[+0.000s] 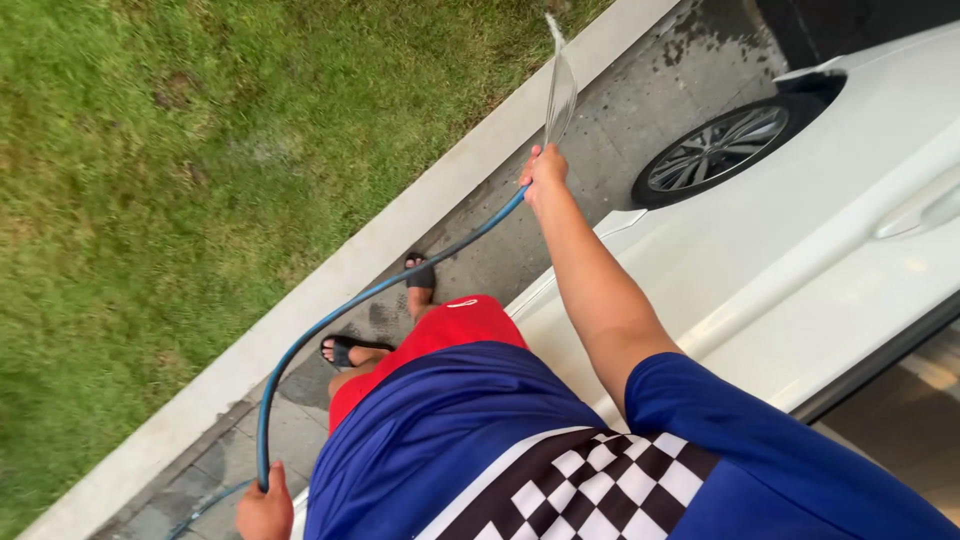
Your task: Watering the lawn and rinsing a car with a garden hose in a driveway
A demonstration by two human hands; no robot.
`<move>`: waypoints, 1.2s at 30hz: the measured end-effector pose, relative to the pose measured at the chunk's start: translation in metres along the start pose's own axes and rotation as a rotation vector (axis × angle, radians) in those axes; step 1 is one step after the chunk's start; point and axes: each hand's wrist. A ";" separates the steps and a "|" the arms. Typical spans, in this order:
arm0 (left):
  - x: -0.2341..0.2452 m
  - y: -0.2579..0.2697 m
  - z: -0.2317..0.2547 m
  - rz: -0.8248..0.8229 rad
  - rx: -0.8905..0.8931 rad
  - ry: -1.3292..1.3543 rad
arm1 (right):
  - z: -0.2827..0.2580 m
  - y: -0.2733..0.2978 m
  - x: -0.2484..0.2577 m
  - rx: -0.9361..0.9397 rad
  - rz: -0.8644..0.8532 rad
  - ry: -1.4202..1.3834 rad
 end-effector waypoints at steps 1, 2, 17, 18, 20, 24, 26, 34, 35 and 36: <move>-0.002 0.006 0.003 -0.007 0.032 0.010 | -0.003 0.000 0.000 0.014 0.008 -0.010; -0.008 0.005 0.002 -0.016 0.038 0.013 | -0.007 -0.007 0.001 0.016 0.011 0.002; -0.011 0.031 0.056 -0.085 -0.018 0.014 | -0.079 -0.084 0.004 0.048 0.069 0.000; -0.008 0.033 0.061 -0.080 -0.037 0.000 | -0.084 -0.078 0.001 0.061 0.084 0.007; 0.000 0.034 0.075 -0.077 -0.048 -0.011 | -0.093 -0.067 -0.004 0.075 0.096 0.023; 0.011 0.034 0.097 -0.155 -0.004 0.005 | -0.102 -0.059 -0.010 0.065 0.123 0.015; 0.011 0.032 0.102 -0.156 -0.003 0.002 | -0.103 -0.059 -0.009 0.062 0.137 0.018; 0.013 0.023 0.097 -0.142 -0.012 -0.033 | -0.090 -0.049 -0.014 0.019 0.163 0.104; 0.012 0.022 0.096 -0.141 0.004 -0.036 | -0.085 -0.070 -0.008 0.008 0.158 0.115; 0.011 0.021 0.094 -0.133 -0.034 -0.044 | -0.079 -0.091 -0.003 -0.009 0.118 0.166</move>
Point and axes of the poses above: each hand's wrist, its own y-axis away from the middle knuckle, its own x-axis out of the back of the hand, z = x × y, and after that the axes turned 7 degrees about y, right-handed
